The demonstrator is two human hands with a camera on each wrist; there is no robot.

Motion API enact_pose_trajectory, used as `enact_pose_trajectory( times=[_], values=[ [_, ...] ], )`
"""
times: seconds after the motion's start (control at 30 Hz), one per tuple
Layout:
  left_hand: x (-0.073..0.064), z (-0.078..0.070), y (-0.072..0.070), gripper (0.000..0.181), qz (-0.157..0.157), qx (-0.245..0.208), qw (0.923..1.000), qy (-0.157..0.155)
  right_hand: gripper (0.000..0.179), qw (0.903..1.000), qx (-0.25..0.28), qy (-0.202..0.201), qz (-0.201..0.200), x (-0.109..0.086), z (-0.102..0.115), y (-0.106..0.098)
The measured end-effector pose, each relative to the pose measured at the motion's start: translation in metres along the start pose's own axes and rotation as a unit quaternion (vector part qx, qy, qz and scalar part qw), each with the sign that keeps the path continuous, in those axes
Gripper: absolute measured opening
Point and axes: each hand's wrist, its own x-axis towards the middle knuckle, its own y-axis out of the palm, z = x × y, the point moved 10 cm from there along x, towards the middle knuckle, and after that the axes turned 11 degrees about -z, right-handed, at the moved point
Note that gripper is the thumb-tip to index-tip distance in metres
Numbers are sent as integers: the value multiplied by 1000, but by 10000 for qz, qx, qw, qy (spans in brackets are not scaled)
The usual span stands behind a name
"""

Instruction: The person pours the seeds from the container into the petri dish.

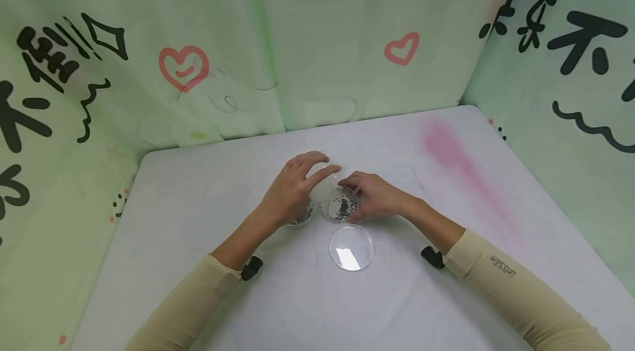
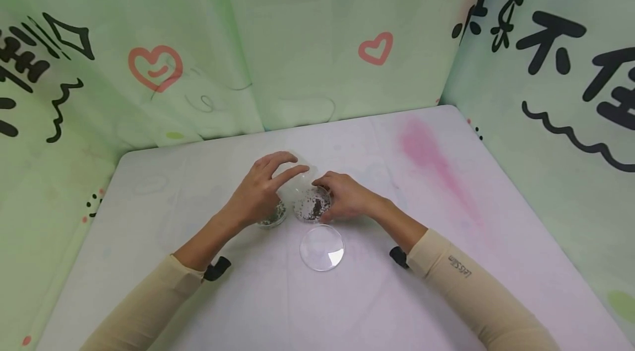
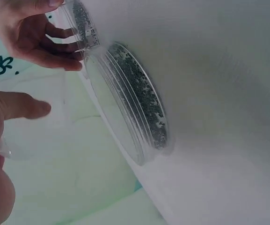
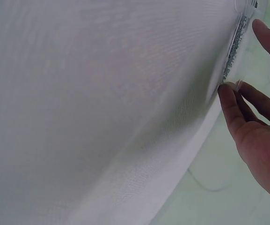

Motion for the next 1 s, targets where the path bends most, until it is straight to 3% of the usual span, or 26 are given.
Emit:
enact_pose_trajectory(
  times=[0.1,0.23,0.3,0.47,0.63,0.87,1.0],
  values=[
    [-6,19,-1,85,27,-468,9955,-825,78,10000,-18,-13,-28,0,0,0],
    [-19,45,-3,94,-51,-1161,9739,-1951,82,10000,39,37,-26,-3,0,-1],
    [-25,57,-5,96,-152,-1453,9609,-2351,85,10000,76,38,-30,-4,2,-2],
    [-44,88,-16,98,-452,-1959,9320,-3015,91,9999,145,58,-10,-8,4,-5],
    [-73,120,-24,98,-487,-2565,8880,-3786,83,9994,225,170,-220,-11,6,-14],
    [-119,158,-29,100,-355,-2940,8250,-4814,52,9976,58,286,-624,-27,21,-27],
    [-146,169,-31,101,-142,-2936,8012,-5212,46,9981,-135,465,-390,-44,37,-19]
  ],
)
